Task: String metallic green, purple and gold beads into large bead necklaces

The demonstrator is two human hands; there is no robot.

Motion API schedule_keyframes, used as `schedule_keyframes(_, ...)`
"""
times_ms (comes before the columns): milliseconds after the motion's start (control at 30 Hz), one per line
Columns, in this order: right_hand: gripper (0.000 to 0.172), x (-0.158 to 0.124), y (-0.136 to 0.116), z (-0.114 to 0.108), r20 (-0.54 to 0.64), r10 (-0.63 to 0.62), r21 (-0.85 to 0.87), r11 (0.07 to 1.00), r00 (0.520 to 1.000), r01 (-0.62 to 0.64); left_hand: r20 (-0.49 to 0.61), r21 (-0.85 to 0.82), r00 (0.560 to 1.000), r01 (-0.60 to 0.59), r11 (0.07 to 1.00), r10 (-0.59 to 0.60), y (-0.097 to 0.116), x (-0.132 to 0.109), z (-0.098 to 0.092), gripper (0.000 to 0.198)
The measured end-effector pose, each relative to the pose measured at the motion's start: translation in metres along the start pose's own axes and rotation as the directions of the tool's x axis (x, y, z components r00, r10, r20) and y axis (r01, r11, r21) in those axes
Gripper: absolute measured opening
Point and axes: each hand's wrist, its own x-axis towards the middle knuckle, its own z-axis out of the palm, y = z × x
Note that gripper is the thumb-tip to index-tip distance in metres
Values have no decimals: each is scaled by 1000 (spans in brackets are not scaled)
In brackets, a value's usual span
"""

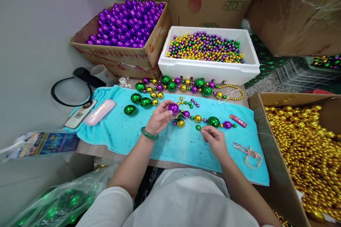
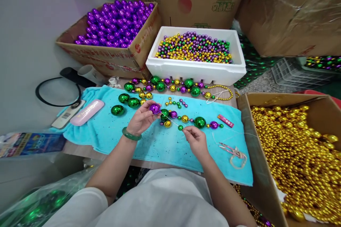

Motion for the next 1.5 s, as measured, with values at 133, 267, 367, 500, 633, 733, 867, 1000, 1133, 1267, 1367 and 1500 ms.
schedule_keyframes(133,27,3,1,0,21,24,17,1000,999,-24,-7,31,1000,-21,999,21,1,0,2,39)
schedule_keyframes(267,26,5,1,-1,33,50,41,998,998,-51,18,30,1000,-18,999,17,3,1,4,38)
schedule_keyframes(367,26,5,2,0,-1,47,54,997,999,-46,5,64,998,-56,996,56,5,2,7,37)
schedule_keyframes(500,27,6,3,0,3,17,45,999,1000,-17,15,99,998,-63,993,62,8,4,7,36)
schedule_keyframes(633,27,6,4,-3,28,8,46,999,1000,-9,62,121,997,-59,991,51,10,5,6,38)
schedule_keyframes(733,26,7,6,-5,20,29,61,998,999,-30,87,123,996,-46,991,35,11,6,5,39)
schedule_keyframes(867,22,9,9,-5,38,89,98,991,995,-93,112,94,993,-32,995,21,11,9,5,38)
schedule_keyframes(1000,21,10,10,-4,40,87,122,988,995,-91,123,122,992,-48,991,33,7,9,10,37)
schedule_keyframes(1133,22,10,9,-1,77,106,145,983,991,-116,216,242,976,-61,968,7,5,9,12,36)
schedule_keyframes(1267,24,11,10,1,37,146,206,967,989,-151,221,649,973,-92,755,-71,9,30,-4,35)
schedule_keyframes(1367,25,12,12,-1,-10,154,219,964,988,-148,53,944,997,-69,323,60,10,59,-18,20)
schedule_keyframes(1500,26,13,15,-5,-41,140,217,968,989,-128,0,1000,1000,1,-30,28,-2,88,-21,15)
